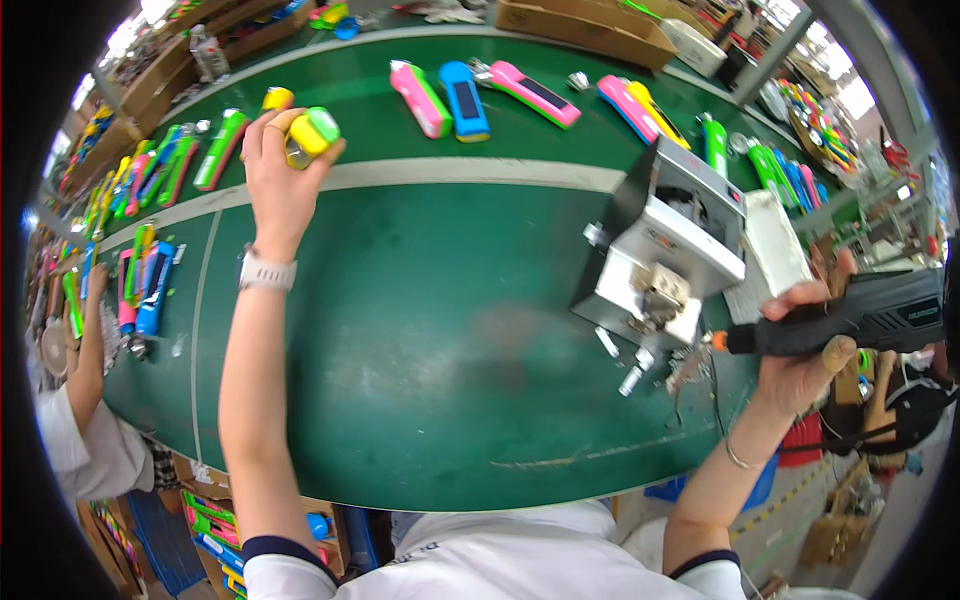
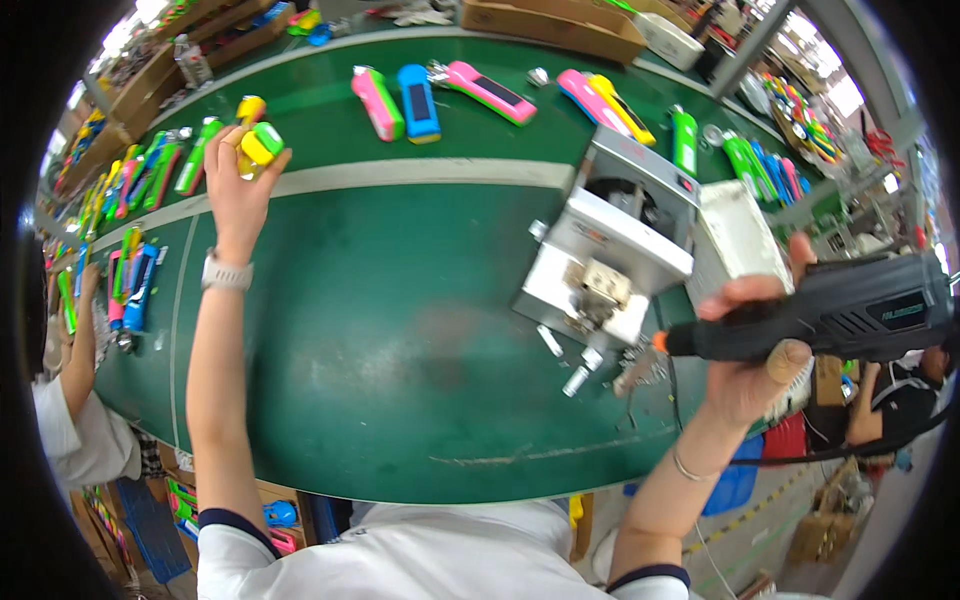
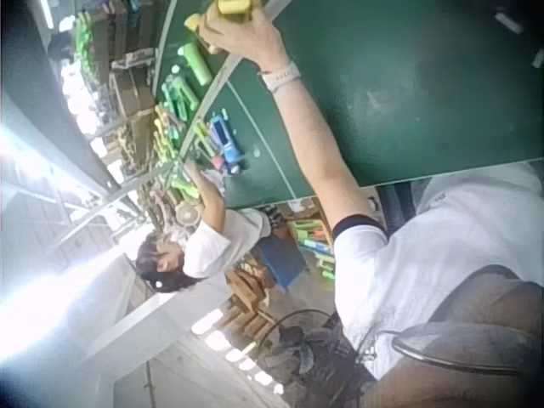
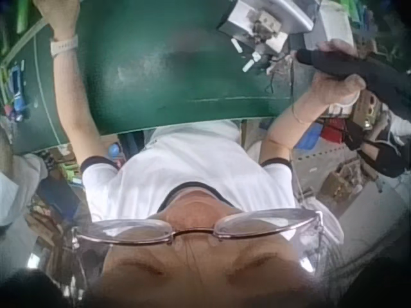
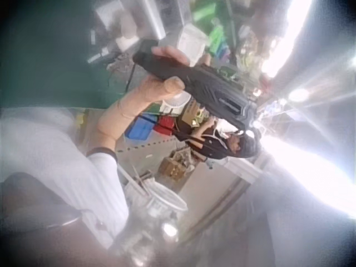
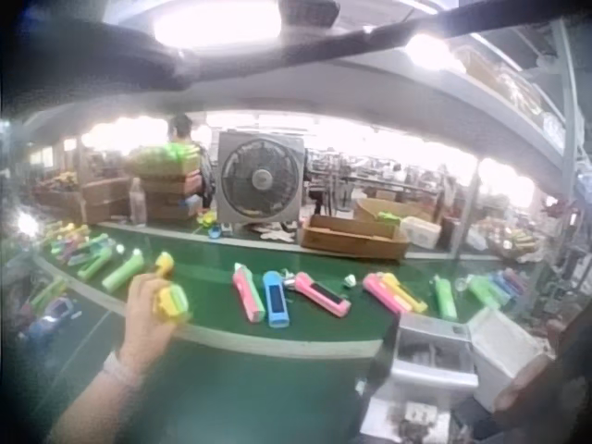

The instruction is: The person assembles flashlights by joining the casing parts by hand, driving screws with an electric screwdriver, and placing the assembled flashlights onto the conveyor belt.

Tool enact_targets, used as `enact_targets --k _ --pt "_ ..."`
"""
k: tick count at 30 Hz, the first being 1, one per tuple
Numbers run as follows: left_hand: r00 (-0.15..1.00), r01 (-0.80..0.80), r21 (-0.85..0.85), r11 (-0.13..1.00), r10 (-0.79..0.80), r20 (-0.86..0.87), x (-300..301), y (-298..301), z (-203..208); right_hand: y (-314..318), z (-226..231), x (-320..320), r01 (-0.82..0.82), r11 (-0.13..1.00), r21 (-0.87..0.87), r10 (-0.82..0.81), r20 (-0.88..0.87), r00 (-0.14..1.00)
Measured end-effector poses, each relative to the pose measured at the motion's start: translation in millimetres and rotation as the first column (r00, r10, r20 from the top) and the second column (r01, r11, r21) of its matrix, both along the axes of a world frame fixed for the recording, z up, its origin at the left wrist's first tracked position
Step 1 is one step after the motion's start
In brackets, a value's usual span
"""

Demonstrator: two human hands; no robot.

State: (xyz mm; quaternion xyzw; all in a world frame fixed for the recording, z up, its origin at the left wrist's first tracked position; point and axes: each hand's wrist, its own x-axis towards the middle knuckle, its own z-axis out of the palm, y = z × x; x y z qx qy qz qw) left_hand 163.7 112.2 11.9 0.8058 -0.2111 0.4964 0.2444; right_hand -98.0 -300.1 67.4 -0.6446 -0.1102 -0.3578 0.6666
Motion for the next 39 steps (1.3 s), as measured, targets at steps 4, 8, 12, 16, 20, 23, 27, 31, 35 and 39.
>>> enact_targets --k 4,8,12,16,20,23,27,31,35,39 --pt "0.781 0.569 0.313 0.761 -0.381 -0.495 -97.2 -75.9 3.9 43.1 32.7 21.8 -0.226 0.962 0.15 0.205 0.144 0.968" --pt "0.528 0.801 0.273 0.533 -0.415 -0.74 -168.1 -118.8 -26.1 64.2 30.0 43.8 -0.272 0.955 0.12 0.257 0.13 0.958" --pt "0.565 0.774 0.282 0.567 -0.418 -0.711 -171.9 -119.5 -20.9 75.1 11.4 62.0 -0.025 0.999 0.041 0.025 -0.008 1.0" --pt "0.525 0.791 0.252 0.557 -0.407 -0.747 -170.6 -112.3 -20.4 68.5 9.5 60.2 -0.09 0.987 0.133 0.105 -0.117 0.988" --pt "0.361 0.869 0.151 0.472 -0.395 -0.845 -173.8 -113.2 -15.7 81.9 -13.1 41.2 -0.339 0.906 0.253 0.331 0.076 0.941" --pt "0.401 0.857 0.165 0.488 -0.432 -0.808 -171.0 -112.1 -18.8 108.1 -21.7 34.2 -0.325 0.912 0.249 0.307 0.107 0.946" --pt "0.396 0.854 0.158 0.496 -0.421 -0.816 -172.7 -111.2 -18.9 114.4 -31.6 30.4 -0.377 0.896 0.234 0.375 0.052 0.925" --pt "0.383 0.854 0.156 0.496 -0.396 -0.835 -173.2 -112.8 -18.7 121.0 -36.7 27.1 -0.332 0.908 0.255 0.359 -0.065 0.931" --pt "0.358 0.863 0.143 0.485 -0.387 -0.85 -172.1 -112.8 -17.0 118.7 -45.1 17.2 -0.335 0.939 0.076 0.343 -0.236 0.909" --pt "0.364 0.865 0.15 0.479 -0.392 -0.845 -172.6 -111.4 -17.1 121.1 -41.3 14.3 -0.363 0.928 0.085 0.369 -0.338 0.866"
